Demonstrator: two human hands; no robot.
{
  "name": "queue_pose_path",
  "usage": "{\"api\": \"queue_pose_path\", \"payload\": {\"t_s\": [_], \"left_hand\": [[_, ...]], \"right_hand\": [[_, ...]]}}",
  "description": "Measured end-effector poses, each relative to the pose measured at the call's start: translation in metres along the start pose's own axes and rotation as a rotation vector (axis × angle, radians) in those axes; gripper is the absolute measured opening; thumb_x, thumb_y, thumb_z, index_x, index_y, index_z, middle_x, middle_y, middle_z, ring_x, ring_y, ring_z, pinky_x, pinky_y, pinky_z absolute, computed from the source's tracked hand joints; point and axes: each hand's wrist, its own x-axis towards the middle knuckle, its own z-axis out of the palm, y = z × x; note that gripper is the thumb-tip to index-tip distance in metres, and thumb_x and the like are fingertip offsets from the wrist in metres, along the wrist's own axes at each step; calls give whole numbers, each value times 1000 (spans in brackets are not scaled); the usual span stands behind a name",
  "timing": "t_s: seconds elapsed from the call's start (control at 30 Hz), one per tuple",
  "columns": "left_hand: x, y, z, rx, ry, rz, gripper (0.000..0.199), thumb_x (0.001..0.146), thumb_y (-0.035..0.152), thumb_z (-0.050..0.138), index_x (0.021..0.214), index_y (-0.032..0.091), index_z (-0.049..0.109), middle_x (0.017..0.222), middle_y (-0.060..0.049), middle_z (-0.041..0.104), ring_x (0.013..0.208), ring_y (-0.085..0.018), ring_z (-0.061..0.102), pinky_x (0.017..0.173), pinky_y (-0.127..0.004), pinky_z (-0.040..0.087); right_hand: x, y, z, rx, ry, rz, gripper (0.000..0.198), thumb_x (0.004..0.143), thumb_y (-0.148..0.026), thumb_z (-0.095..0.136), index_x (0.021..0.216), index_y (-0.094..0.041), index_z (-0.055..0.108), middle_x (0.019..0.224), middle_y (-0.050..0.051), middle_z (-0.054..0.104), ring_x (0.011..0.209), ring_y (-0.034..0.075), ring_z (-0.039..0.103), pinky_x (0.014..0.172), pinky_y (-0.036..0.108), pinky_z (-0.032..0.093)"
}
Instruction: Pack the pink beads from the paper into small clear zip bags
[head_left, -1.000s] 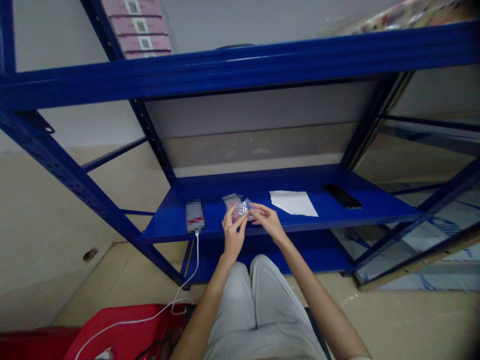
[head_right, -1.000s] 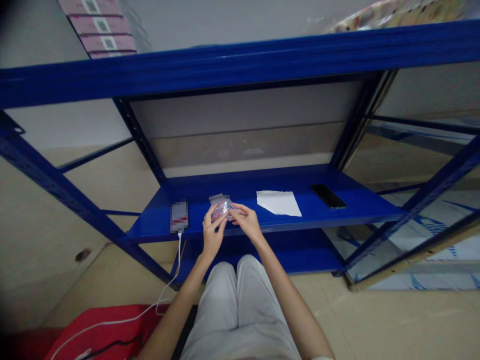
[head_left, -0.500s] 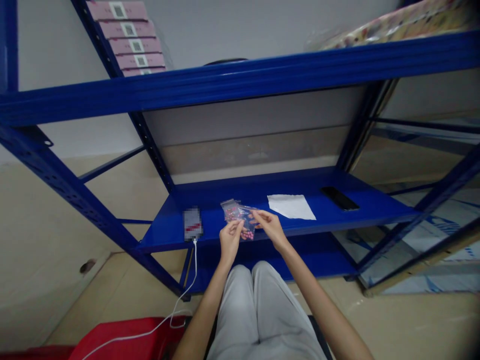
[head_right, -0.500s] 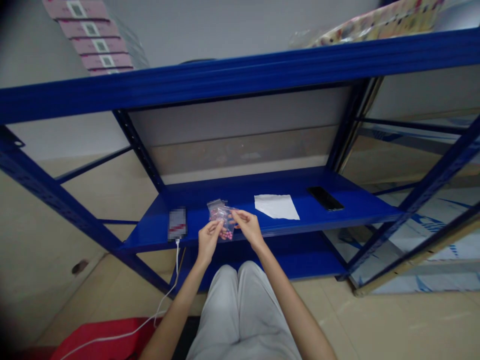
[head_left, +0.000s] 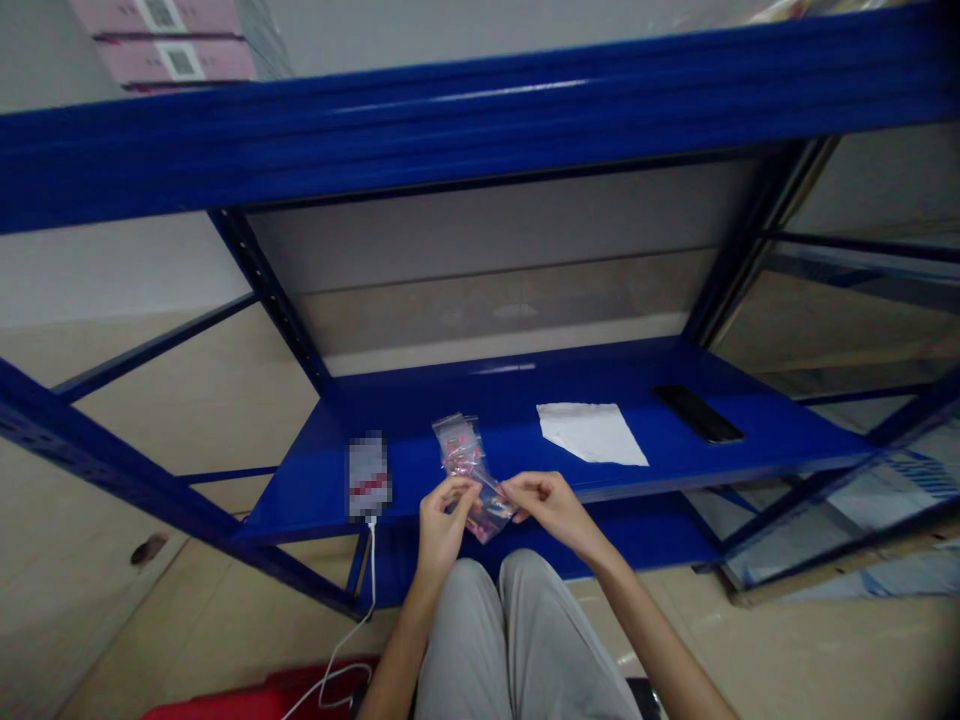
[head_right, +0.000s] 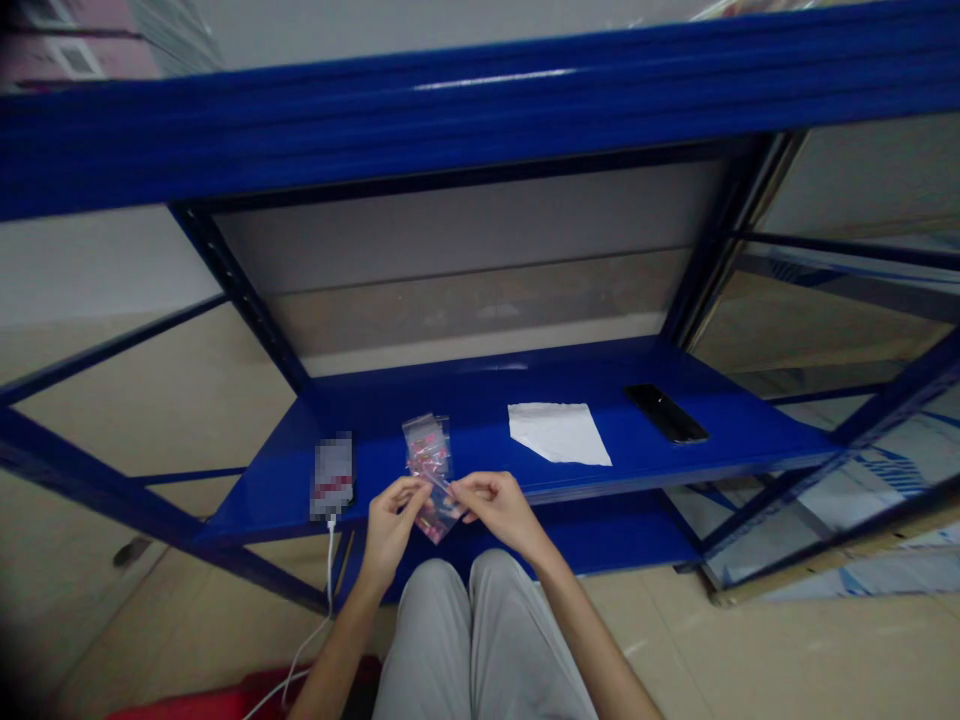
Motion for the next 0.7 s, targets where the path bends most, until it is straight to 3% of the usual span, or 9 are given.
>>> {"api": "queue_pose_path", "payload": {"t_s": [0.1, 0.23, 0.37, 0.47, 0.57, 0.7], "left_hand": [[6, -3, -2, -29, 31, -90, 29, 66, 42, 66, 75, 14, 59, 57, 2, 60, 37, -9, 52, 31, -18, 40], [39, -8, -3, -25, 163, -106, 37, 73, 50, 55, 89, 17, 55, 60, 2, 61, 33, -10, 52, 31, -20, 41], [91, -18, -2, 240, 265, -32, 32, 80, 44, 46, 89, 16, 58, 70, -3, 66, 53, -15, 63, 50, -24, 48], [114, -30, 1, 357, 355, -24, 22, 79, 33, 50, 91, 17, 59, 79, -5, 67, 75, -18, 64, 70, -30, 48], [115, -40, 3, 483, 419, -32, 21, 74, 25, 55, 94, 20, 60, 92, -7, 66, 96, -24, 57, 85, -39, 41], [105, -40, 2, 591, 455, 12, 41, 74, 23, 57, 114, 22, 53, 115, -10, 56, 112, -28, 45, 93, -46, 33]], "right_hand": [[13, 3, -7, 6, 4, 30, 32, 72, -44, 64, 86, -16, 68, 75, 5, 70, 61, 15, 65, 53, 23, 50], [47, 21, -15, 38, 185, -3, 39, 71, -47, 62, 95, -17, 63, 76, 5, 70, 58, 14, 65, 50, 22, 48], [69, 43, -16, -48, 369, -103, 38, 74, -47, 59, 92, -15, 63, 72, 6, 69, 55, 13, 62, 51, 23, 46], [69, 57, -12, -125, 447, -147, 39, 75, -46, 58, 96, -14, 62, 68, 5, 67, 55, 15, 61, 53, 25, 46], [64, 64, -10, -268, 535, -190, 37, 78, -45, 54, 96, -14, 62, 69, 6, 67, 58, 16, 60, 56, 27, 46], [59, 62, -29, -712, 812, -176, 33, 81, -41, 48, 99, -19, 64, 88, 9, 68, 77, 22, 61, 70, 35, 45]]}}
